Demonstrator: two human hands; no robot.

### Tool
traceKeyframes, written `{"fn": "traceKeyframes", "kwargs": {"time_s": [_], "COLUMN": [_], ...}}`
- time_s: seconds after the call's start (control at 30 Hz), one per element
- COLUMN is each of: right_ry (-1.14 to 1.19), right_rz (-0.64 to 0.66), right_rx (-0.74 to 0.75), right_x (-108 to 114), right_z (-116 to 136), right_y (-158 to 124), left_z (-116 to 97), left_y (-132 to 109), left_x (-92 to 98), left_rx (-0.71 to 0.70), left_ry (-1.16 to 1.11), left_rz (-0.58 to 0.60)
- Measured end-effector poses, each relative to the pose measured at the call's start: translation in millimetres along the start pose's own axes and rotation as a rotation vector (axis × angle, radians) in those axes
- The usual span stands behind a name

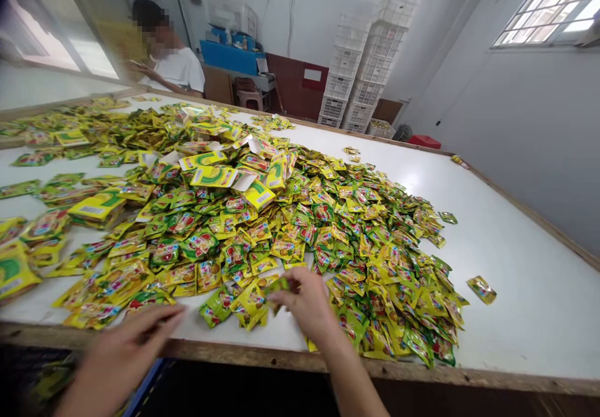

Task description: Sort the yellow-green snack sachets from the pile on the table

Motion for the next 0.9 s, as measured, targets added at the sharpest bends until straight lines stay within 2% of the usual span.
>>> {"fn": "traceKeyframes", "kwargs": {"time_s": [0.03,0.1,0.13,0.2,0.3,0.43,0.53,0.63,0.7,0.8,0.9], "right_ry": [0.031,-0.051,-0.130,-0.289,-0.471,-0.543,-0.425,-0.207,-0.125,-0.173,-0.358], "right_rz": [0.049,0.065,0.045,0.001,-0.011,0.004,-0.018,0.062,0.113,0.033,-0.049], "right_rx": [0.018,0.064,0.079,0.080,0.078,0.207,0.250,0.136,0.118,0.226,0.431], "right_x": [-17.3,-44.1,-52.3,-59.2,-55.9,-55.8,-61.4,-68.2,-68.5,-54.8,-43.4], "right_z": [2.9,5.2,4.8,2.7,5.3,17.5,12.7,-4.8,-9.5,-5.7,-4.0], "right_y": [2.1,6.6,8.7,11.3,10.4,-2.2,-16.9,-24.7,-25.8,-25.5,-31.8], "left_z": [-8.7,-24.9,-30.5,-36.9,-40.4,-45.1,-51.1,-54.2,-59.2,-77.0,-91.0], "left_y": [11.0,28.4,34.4,41.1,41.3,36.2,27.3,17.2,16.9,39.2,92.6], "left_x": [-21.8,-61.0,-74.0,-87.3,-87.5,-78.9,-77.0,-79.0,-80.3,-76.8,-63.4], "left_rx": [-0.060,-0.126,-0.126,-0.108,-0.094,-0.078,-0.094,-0.064,-0.050,-0.080,0.014], "left_ry": [0.018,0.076,0.098,0.127,0.137,0.107,-0.036,-0.209,-0.291,-0.353,-0.492], "left_rz": [0.109,0.296,0.339,0.369,0.391,0.382,0.367,0.352,0.350,0.335,0.158]}}
Point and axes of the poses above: each hand's wrist, its own y-axis towards the middle knuckle, its own x-axis out of the back of the hand, z = x × y, the point moved 5 cm from there along y, towards the middle knuckle, and after that the axes turned 7 degrees about z, right-handed, at the moved point
